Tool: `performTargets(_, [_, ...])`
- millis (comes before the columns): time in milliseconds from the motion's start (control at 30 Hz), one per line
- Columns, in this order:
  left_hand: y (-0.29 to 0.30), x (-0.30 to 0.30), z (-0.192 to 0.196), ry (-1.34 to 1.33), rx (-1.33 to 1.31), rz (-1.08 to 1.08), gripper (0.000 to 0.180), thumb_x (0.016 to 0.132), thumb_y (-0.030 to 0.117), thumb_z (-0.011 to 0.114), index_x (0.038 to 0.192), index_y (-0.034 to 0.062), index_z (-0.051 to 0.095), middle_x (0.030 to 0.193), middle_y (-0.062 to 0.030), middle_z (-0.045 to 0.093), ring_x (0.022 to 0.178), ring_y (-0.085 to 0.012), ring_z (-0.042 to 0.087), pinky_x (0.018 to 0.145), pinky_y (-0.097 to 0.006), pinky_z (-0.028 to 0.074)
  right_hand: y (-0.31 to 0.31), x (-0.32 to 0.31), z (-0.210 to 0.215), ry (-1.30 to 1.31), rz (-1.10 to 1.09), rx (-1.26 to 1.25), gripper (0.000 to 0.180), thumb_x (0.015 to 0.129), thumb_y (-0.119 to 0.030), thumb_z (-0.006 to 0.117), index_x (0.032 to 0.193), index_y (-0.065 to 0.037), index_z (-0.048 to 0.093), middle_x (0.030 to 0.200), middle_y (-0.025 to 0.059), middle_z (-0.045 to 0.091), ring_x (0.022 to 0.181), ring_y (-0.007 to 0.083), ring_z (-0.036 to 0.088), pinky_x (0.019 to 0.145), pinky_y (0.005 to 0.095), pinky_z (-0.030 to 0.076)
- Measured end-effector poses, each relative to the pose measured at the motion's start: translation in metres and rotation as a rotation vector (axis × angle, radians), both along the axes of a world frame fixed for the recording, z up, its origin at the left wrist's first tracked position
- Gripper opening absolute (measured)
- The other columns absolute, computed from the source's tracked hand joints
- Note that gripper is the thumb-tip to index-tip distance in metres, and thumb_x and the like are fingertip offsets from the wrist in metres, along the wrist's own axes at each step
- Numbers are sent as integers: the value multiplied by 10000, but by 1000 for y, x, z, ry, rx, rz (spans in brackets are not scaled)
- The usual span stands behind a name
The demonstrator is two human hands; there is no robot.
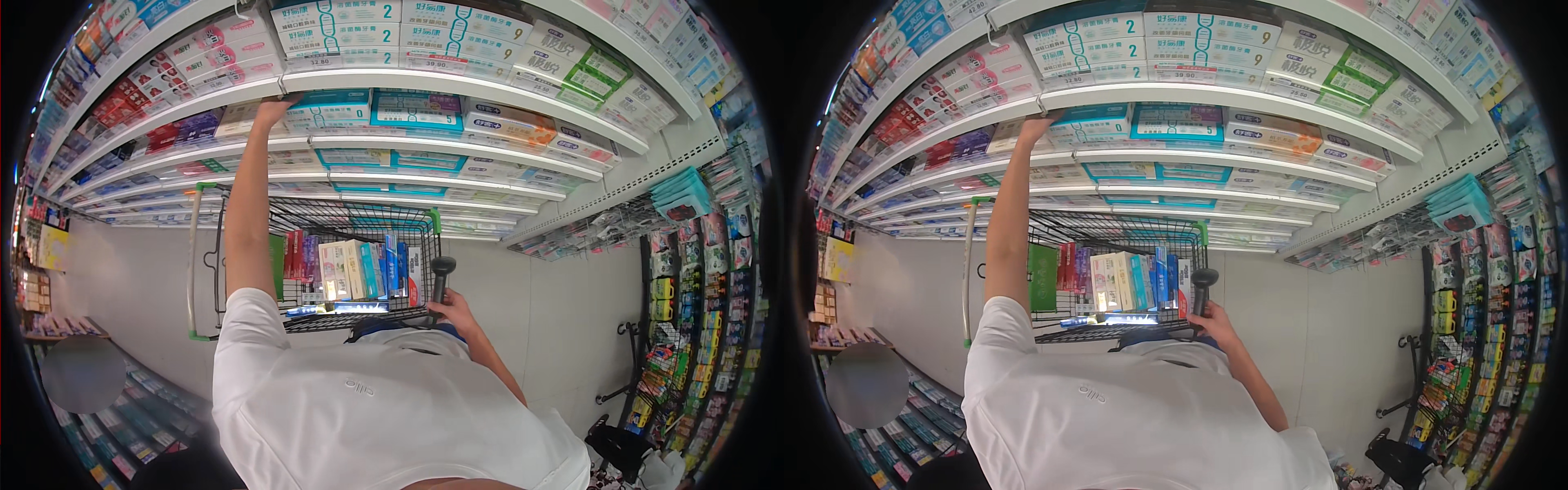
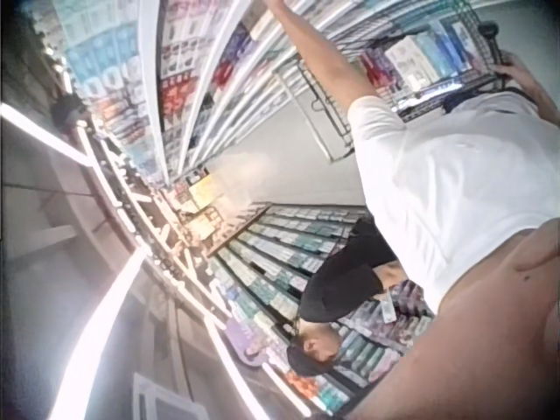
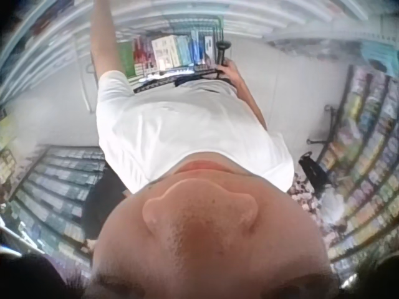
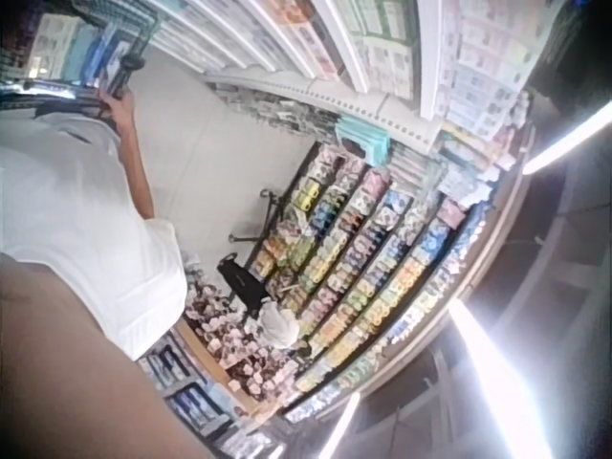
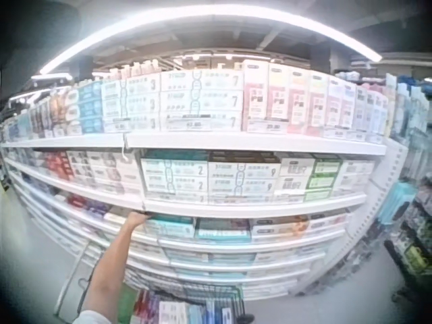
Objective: Scan product barcodes in the shopping cart and on the shelves using a handheld scanner.
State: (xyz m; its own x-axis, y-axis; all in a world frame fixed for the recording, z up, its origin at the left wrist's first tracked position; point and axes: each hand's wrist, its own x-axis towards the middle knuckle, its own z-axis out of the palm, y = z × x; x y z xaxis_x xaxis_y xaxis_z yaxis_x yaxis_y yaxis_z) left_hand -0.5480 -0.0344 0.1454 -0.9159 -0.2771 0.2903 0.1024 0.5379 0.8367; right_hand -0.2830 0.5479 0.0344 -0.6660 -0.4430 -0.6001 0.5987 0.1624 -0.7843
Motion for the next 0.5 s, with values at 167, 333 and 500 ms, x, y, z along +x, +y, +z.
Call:
performTargets(167, [7,-9,-14,21,45,38,473,752,195,783,1164,30,616,1104,-114,661,1003,-233,607,880,-339,466,-7,6,-2,2,-24,8,364,819,-142,693,1123,-11,541,884,68,659,774,153,653,624,277,549])
performTargets(333, [5,-6,-15,84,11,47,496,735,202,793,1168,39,614,1132,-123,655,1029,-245,611,879,-335,467,-10,9,-4,4,-22,8,366,824,-153,686,1126,-8,538,887,69,659,782,157,654,625,279,548])
performTargets(500, [21,2,-6,82,-146,184,505,716,219,809,1155,54,623,1131,-135,659,1040,-259,623,875,-341,474,-9,9,-3,1,-37,1,348,823,-147,684,1110,-9,541,884,70,660,793,157,654,629,285,544])
